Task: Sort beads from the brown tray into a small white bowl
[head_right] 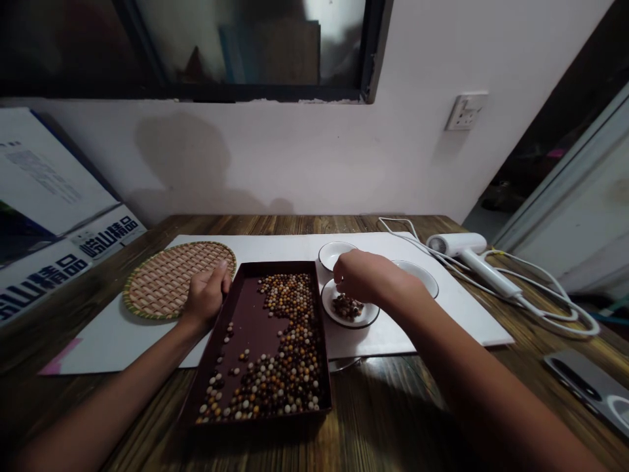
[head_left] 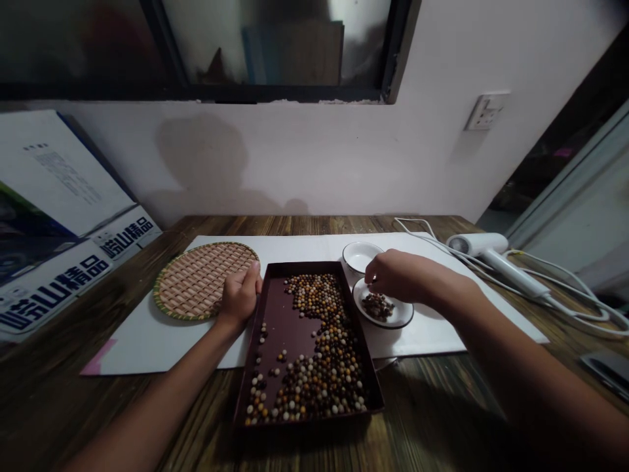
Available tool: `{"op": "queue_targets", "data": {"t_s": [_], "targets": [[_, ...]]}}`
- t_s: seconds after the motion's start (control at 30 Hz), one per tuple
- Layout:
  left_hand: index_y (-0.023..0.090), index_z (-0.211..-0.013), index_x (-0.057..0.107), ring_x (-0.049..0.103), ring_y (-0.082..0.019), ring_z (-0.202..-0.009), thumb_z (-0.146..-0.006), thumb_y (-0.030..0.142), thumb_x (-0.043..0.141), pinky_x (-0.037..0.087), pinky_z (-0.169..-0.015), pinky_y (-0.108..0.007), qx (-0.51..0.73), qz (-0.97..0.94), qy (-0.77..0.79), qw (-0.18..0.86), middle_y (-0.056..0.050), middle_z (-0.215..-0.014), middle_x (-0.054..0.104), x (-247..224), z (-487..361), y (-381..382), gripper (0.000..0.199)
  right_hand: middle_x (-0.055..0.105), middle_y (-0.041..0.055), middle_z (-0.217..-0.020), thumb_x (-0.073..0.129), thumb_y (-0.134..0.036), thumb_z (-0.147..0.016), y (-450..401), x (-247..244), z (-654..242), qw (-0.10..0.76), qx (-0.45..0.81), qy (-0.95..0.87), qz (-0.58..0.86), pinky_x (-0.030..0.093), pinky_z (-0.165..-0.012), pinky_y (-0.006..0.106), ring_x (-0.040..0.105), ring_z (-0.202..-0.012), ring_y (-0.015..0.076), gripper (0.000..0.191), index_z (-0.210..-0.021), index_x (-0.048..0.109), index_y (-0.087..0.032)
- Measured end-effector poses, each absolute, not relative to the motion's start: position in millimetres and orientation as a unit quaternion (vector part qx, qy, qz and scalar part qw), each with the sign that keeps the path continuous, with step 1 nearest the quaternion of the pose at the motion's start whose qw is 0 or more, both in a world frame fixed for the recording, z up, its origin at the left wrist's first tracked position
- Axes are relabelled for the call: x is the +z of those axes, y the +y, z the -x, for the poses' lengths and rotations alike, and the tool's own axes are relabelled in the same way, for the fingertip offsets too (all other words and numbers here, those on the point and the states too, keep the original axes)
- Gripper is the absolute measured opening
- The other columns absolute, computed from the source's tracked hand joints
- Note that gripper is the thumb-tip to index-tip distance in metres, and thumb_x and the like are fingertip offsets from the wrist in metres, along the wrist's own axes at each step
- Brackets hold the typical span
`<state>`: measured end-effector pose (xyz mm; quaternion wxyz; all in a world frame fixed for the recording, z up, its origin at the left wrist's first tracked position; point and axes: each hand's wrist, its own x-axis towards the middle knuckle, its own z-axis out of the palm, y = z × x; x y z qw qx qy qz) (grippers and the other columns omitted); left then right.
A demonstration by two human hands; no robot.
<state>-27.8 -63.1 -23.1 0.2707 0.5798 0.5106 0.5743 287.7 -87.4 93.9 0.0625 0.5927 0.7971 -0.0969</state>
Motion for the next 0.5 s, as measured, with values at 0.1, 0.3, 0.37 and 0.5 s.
{"op": "queue_targets", "data": {"t_s": [0.1, 0.3, 0.37, 0.5], "targets": [[0.021, -0.048, 0.046, 0.043, -0.013, -0.049, -0.094, 0.049, 0.051, 0.034, -0.053, -0.030, 0.573, -0.581, 0.512, 0.269, 0.000, -0.047, 0.044, -22.2, 27.3, -63.4, 0.054, 0.074, 0.0058, -0.088, 0.063, -0.030, -0.085, -99.7, 99.3, -274.7, 0.041, -0.122, 0.810, -0.572, 0.042, -0.061, 0.031, 0.062, -0.068, 0.0180, 0.026, -0.106, 0.077, -0.027], [0.022, -0.047, 0.045, 0.043, -0.014, -0.048, -0.093, 0.052, 0.051, 0.035, -0.053, -0.030, 0.572, -0.585, 0.514, 0.259, 0.000, -0.046, 0.044, -20.8, 26.2, -64.5, 0.055, 0.071, 0.0065, -0.108, 0.073, -0.024, -0.077, -130.1, 94.4, -235.6, 0.045, -0.173, 0.892, -0.414, 0.048, -0.073, 0.032, 0.065, -0.090, 0.0212, 0.036, -0.113, 0.073, -0.024], [0.022, -0.047, 0.045, 0.042, -0.014, -0.048, -0.093, 0.052, 0.051, 0.035, -0.053, -0.030, 0.572, -0.584, 0.513, 0.262, 0.000, -0.046, 0.043, -21.2, 26.4, -64.5, 0.055, 0.068, 0.0078, -0.117, 0.077, -0.022, -0.072, -136.1, 86.3, -227.7, 0.032, -0.173, 0.911, -0.372, 0.050, -0.081, 0.034, 0.063, -0.102, 0.0238, 0.050, -0.122, 0.070, -0.024], [0.022, -0.048, 0.046, 0.043, -0.014, -0.048, -0.093, 0.051, 0.050, 0.035, -0.052, -0.029, 0.572, -0.579, 0.513, 0.273, 0.000, -0.047, 0.044, -22.8, 27.4, -63.6, 0.054, 0.066, 0.0103, -0.120, 0.075, -0.020, -0.072, -143.3, 74.8, -218.8, 0.068, -0.201, 0.913, -0.349, 0.052, -0.080, 0.035, 0.063, -0.104, 0.0256, 0.056, -0.127, 0.068, -0.022]]}}
